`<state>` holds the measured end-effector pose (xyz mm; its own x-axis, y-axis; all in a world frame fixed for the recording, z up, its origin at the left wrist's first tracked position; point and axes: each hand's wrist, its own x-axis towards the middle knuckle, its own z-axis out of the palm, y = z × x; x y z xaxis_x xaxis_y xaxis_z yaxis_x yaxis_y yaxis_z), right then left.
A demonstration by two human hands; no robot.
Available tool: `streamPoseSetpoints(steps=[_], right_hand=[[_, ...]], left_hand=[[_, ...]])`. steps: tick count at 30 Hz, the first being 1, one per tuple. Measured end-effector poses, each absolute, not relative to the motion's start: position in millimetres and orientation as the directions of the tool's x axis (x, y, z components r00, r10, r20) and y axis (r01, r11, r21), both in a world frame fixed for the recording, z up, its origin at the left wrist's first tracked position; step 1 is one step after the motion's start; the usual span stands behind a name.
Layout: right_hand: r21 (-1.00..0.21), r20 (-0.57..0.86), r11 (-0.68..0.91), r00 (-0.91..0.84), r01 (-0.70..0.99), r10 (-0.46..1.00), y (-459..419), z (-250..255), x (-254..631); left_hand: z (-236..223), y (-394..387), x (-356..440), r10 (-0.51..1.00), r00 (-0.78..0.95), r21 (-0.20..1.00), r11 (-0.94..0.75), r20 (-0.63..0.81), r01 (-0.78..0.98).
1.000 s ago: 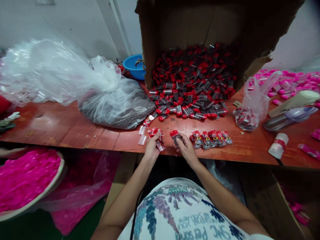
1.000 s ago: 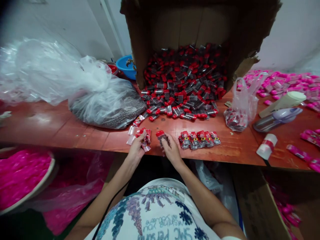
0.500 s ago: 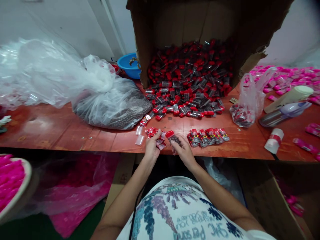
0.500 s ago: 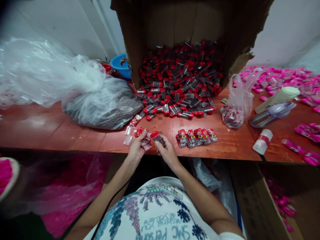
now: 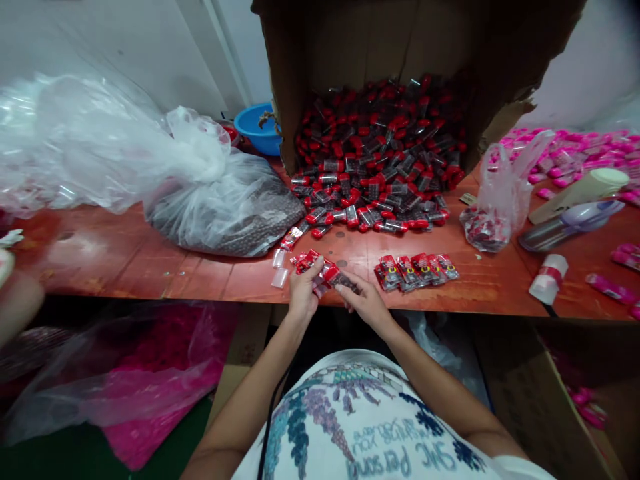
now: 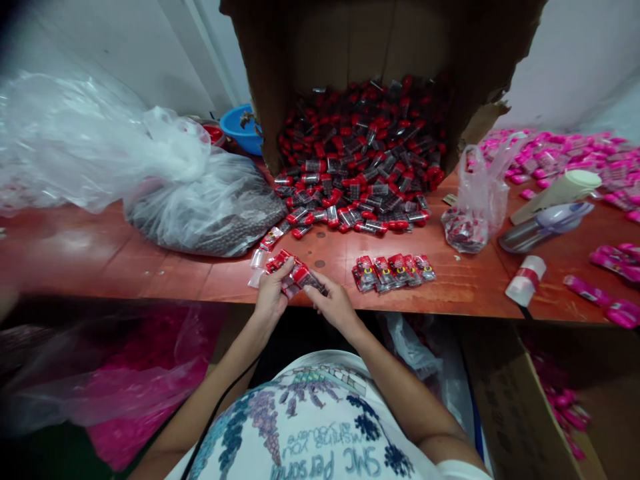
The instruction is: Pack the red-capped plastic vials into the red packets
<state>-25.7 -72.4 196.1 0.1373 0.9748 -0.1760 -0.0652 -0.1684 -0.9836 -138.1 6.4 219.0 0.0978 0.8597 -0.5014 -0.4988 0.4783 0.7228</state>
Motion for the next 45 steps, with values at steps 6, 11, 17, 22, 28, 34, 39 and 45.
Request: streamPoseSetpoints(steps=[6,11,17,22,28,34,39,45], right_hand=[[-0.979,-0.158,-0.131,0.177,-0.157,0.971,-73,203,-19],[-0.976,-0.150,-0.120,0.161,-0.180,0.975,-75,206,-14],[-0.985,-0.109,-0.083,0.175,-0.151,0.979,-75,202,-8],[-0.991,-0.091,-0.071,0.194,-0.111,0.977,-75,201,-5],[-0.997,-0.059,-0.045,0.218,-0.069,0.974,-78,209,-5],[-1.000,-0.012,-0.010,0.201,-0.012,0.979,-80,214,1],[-0.997,0.056,0.044,0.173,0.070,0.983,-81,213,5],[-0.988,0.082,0.062,0.147,0.138,0.986,-82,217,9]], left_hand=[[220,5,-141,0.890,0.167,0.764,0.450,-0.424,-0.462],[220,2,-141,0.924,0.167,0.799,0.382,-0.345,-0.464],[223,-1,-141,0.945,0.175,0.831,0.325,-0.275,-0.452],[222,-3,-142,0.957,0.140,0.842,0.289,-0.253,-0.456],[225,-5,-143,0.964,0.150,0.857,0.264,-0.219,-0.443],[228,-8,-144,0.952,0.161,0.838,0.305,-0.260,-0.452],[225,-10,-145,0.954,0.170,0.839,0.297,-0.246,-0.456],[225,-9,-146,0.957,0.175,0.841,0.286,-0.230,-0.460]])
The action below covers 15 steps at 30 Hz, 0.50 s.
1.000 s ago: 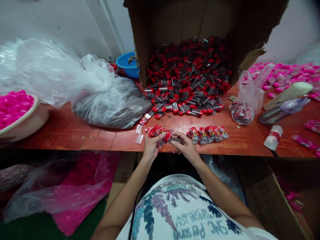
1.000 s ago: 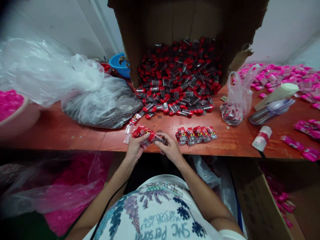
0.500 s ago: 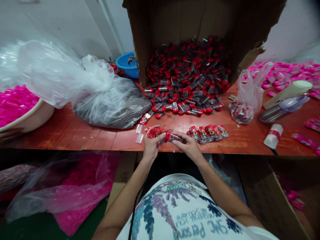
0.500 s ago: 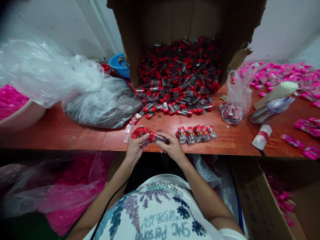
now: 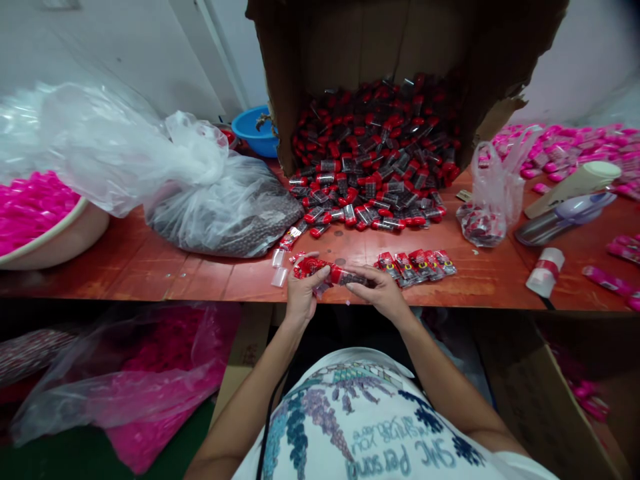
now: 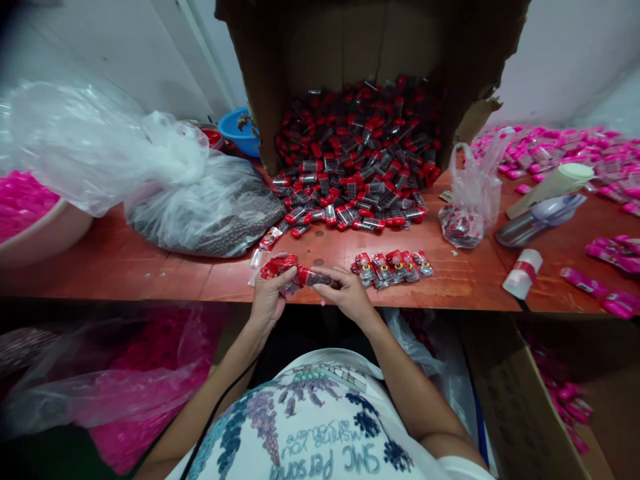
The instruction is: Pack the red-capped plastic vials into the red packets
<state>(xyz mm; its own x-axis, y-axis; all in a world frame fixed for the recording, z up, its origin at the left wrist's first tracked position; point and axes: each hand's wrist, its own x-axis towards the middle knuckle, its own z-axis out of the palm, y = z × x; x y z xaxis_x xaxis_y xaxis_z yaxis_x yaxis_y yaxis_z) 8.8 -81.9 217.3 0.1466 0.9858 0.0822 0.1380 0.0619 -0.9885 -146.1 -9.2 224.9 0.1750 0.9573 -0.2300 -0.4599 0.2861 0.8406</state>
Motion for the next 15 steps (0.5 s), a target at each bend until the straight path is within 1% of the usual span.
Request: streamPoseSetpoints(steps=[5,10,15], right_hand=[[-0.991,0.072,0.055,0.139,0.125,0.988,-82.1,215.9,9.8],[-0.997,0.039,0.031,0.117,0.069,0.992,-82.8,217.2,10.4],[-0.996,-0.077,-0.070,0.121,-0.057,0.990,-83.1,218.7,10.9]], left_hand=[[227.4,-8.9,-146.6,0.954,0.182,0.849,0.296,-0.239,-0.438],[226.7,-10.2,-146.3,0.963,0.179,0.886,0.257,-0.201,-0.387],[226.6,-10.3,-148.8,0.951,0.242,0.914,0.262,-0.192,-0.308]])
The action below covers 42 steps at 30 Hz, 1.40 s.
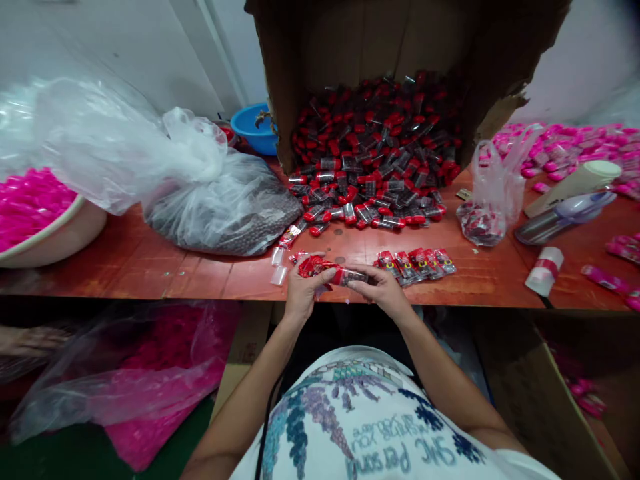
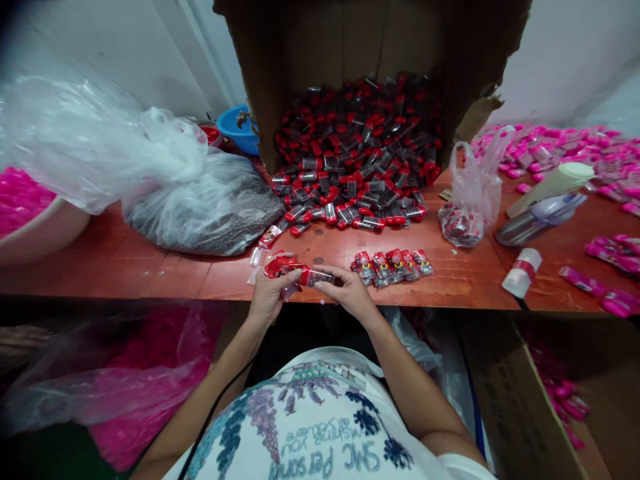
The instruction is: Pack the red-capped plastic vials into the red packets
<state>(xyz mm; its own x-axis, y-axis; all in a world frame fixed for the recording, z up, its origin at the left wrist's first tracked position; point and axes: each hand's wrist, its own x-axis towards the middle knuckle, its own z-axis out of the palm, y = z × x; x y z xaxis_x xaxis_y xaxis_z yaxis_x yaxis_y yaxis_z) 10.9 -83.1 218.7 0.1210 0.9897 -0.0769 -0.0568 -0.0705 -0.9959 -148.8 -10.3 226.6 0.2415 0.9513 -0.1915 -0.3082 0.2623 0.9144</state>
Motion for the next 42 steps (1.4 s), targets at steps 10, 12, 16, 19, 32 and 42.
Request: streamPoseSetpoints(steps=[10,12,16,19,32,42], right_hand=[[-1.000,-0.014,-0.012,0.252,-0.009,0.968,-83,201,1],[-0.996,-0.081,-0.069,0.216,-0.065,0.973,-83,199,1],[-0.977,-0.172,-0.149,0.147,-0.153,0.974,-83,200,2],[-0.996,-0.072,-0.060,0.191,-0.072,0.979,-84,201,-1],[-0.920,-0.224,-0.116,0.257,-0.376,0.940,-83,191,-18],[-0.978,-0.096,-0.047,0.234,-0.205,0.967,-92,188,-1]], left_hand=[[222,-8,-153,0.948,0.253,0.942,0.252,-0.194,-0.220],[222,-8,-153,0.946,0.258,0.940,0.256,-0.195,-0.227],[224,-9,-154,0.924,0.306,0.913,0.312,-0.229,-0.261],[223,-9,-154,0.923,0.315,0.919,0.306,-0.222,-0.247],[217,-12,-147,0.903,0.342,0.892,0.361,-0.261,-0.272],[225,-12,-140,0.905,0.295,0.929,0.352,-0.307,-0.112]])
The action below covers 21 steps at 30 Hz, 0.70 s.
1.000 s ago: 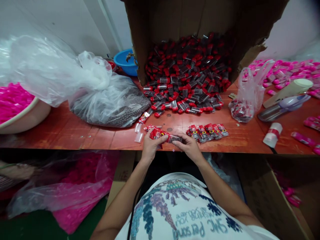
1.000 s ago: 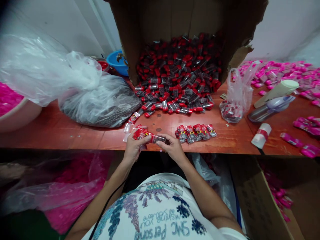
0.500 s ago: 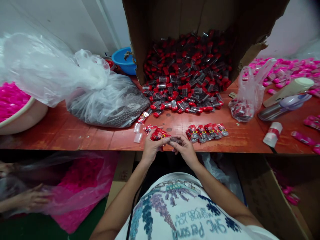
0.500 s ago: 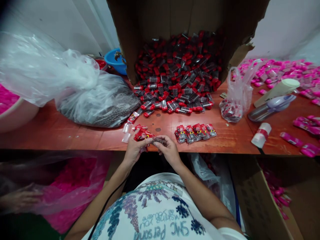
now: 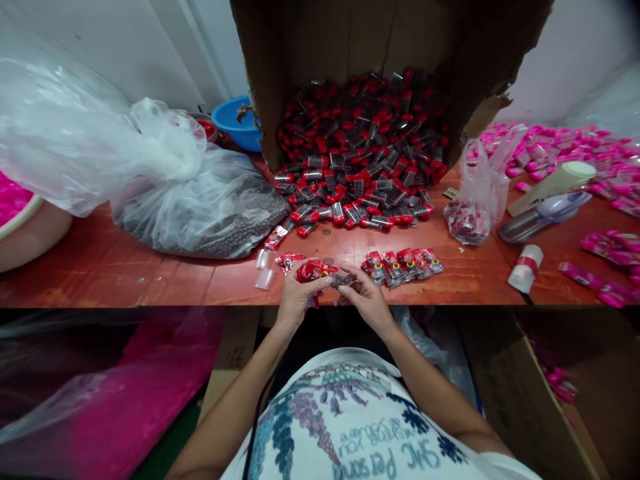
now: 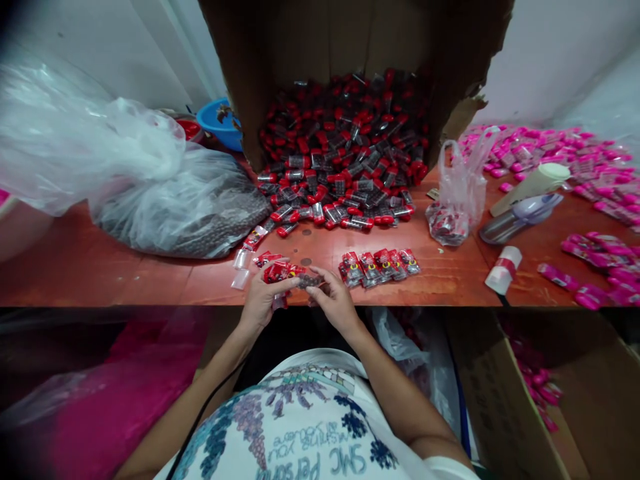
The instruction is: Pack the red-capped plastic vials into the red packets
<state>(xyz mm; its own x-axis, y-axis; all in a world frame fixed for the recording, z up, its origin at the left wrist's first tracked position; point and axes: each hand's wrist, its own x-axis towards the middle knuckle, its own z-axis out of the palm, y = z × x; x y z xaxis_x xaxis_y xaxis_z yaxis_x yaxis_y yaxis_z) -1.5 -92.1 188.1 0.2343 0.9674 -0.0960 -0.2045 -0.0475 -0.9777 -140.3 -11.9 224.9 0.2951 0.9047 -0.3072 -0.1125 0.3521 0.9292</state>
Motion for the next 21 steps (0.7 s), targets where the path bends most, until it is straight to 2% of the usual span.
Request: streamPoseSetpoints(steps=[4,7,15,18,21], right_hand=[[-0.990,-0.066,-0.037,0.213,-0.138,0.975,-98,194,3],[-0.970,-0.119,-0.065,0.223,-0.234,0.967,-100,201,9],[-0.882,-0.234,-0.118,0.207,-0.456,0.950,-106,193,17],[-0.859,-0.268,-0.147,0.186,-0.491,0.945,-112,189,19],[-0.882,-0.252,-0.126,0.229,-0.454,0.940,-117,189,20]], left_hand=[[230,-9,-135,0.924,0.275,0.960,0.281,-0.267,-0.010],[233,-11,-129,0.930,0.268,0.963,0.267,-0.252,-0.021],[231,-21,-117,0.878,0.394,0.936,0.338,-0.273,-0.104],[228,-24,-114,0.830,0.466,0.914,0.393,-0.306,-0.101],[226,-28,-109,0.816,0.469,0.903,0.422,-0.338,-0.084]])
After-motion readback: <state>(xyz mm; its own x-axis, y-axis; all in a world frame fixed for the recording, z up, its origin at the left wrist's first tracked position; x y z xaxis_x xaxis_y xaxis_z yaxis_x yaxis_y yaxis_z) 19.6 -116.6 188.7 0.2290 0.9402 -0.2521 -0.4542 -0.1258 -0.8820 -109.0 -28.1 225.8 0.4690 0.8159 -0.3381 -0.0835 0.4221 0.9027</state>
